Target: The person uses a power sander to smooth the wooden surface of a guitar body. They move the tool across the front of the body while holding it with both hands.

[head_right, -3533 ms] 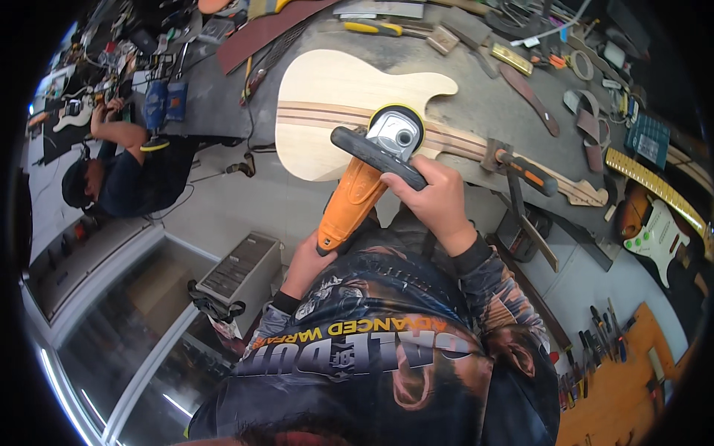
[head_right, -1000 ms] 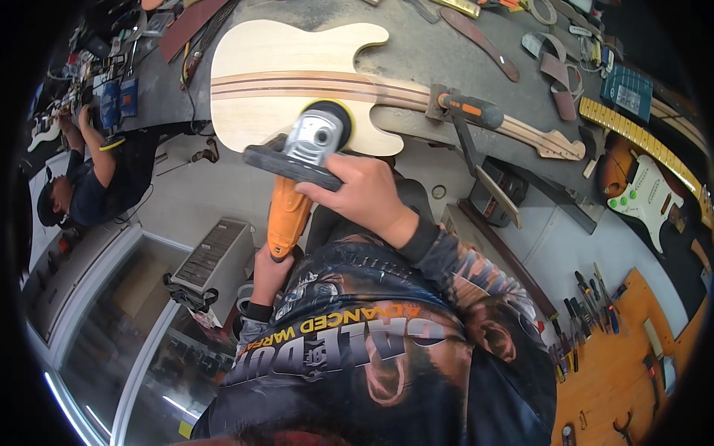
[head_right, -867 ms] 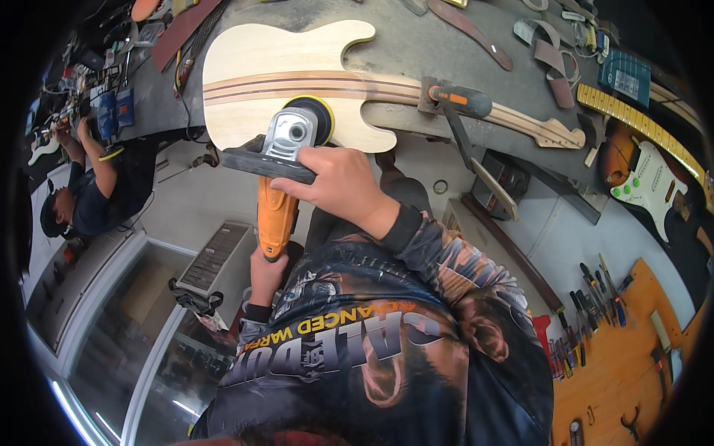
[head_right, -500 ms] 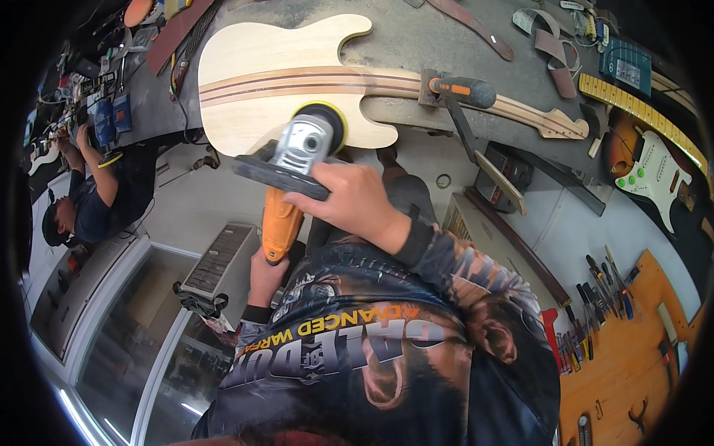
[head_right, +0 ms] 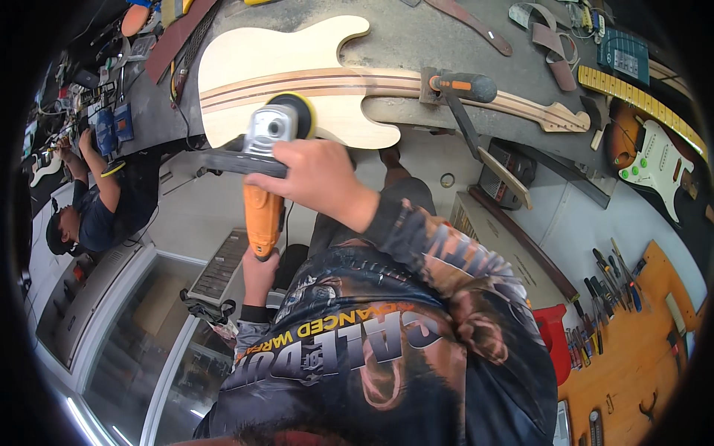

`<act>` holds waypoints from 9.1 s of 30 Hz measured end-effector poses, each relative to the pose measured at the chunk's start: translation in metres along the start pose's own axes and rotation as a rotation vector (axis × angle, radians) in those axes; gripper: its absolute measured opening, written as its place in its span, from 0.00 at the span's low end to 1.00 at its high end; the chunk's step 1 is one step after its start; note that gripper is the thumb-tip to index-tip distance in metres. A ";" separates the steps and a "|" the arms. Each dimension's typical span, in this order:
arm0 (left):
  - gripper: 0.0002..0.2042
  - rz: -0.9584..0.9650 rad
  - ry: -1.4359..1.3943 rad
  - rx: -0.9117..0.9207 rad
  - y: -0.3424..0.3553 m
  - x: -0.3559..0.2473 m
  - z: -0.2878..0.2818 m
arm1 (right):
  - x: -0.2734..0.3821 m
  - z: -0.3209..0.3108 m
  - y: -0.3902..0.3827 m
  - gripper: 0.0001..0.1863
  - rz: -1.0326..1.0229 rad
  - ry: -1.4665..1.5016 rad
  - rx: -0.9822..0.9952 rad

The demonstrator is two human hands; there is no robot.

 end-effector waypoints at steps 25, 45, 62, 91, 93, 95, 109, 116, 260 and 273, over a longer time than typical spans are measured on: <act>0.19 0.154 0.173 0.134 -0.006 -0.028 0.010 | -0.007 -0.050 -0.080 0.26 0.166 0.023 -0.016; 0.21 0.162 0.209 0.197 -0.013 -0.054 0.034 | -0.022 -0.077 -0.097 0.26 0.182 0.021 -0.094; 0.20 0.168 0.250 0.193 -0.009 -0.050 0.032 | -0.022 -0.074 -0.109 0.24 0.158 0.008 -0.085; 0.19 0.167 0.197 0.142 -0.002 -0.049 0.008 | -0.011 -0.055 -0.082 0.25 0.185 0.056 -0.024; 0.19 0.183 0.257 0.176 -0.003 -0.052 0.011 | -0.014 -0.060 -0.096 0.24 0.226 0.026 0.005; 0.19 0.184 0.259 0.204 -0.003 -0.043 0.016 | -0.015 -0.067 -0.112 0.25 0.238 0.064 -0.009; 0.21 0.195 0.245 0.253 -0.005 -0.042 0.015 | -0.011 -0.070 -0.133 0.24 0.262 0.092 0.004; 0.19 0.177 0.203 0.160 -0.004 -0.029 0.003 | -0.009 -0.043 -0.080 0.26 0.173 0.060 0.007; 0.20 0.017 -0.298 -0.125 0.056 -0.049 -0.046 | 0.028 0.063 0.170 0.26 -0.009 -0.048 0.429; 0.20 0.003 -0.288 -0.120 0.050 -0.041 -0.039 | 0.029 0.061 0.163 0.28 -0.027 -0.066 0.430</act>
Point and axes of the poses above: each hand's wrist, its own y-axis towards the middle knuckle, its own z-axis out of the palm, x = y × z, the point moved 2 cm from there along y, towards the middle knuckle, and after that the axes turned 4 degrees about x, right-handed, at the moved point
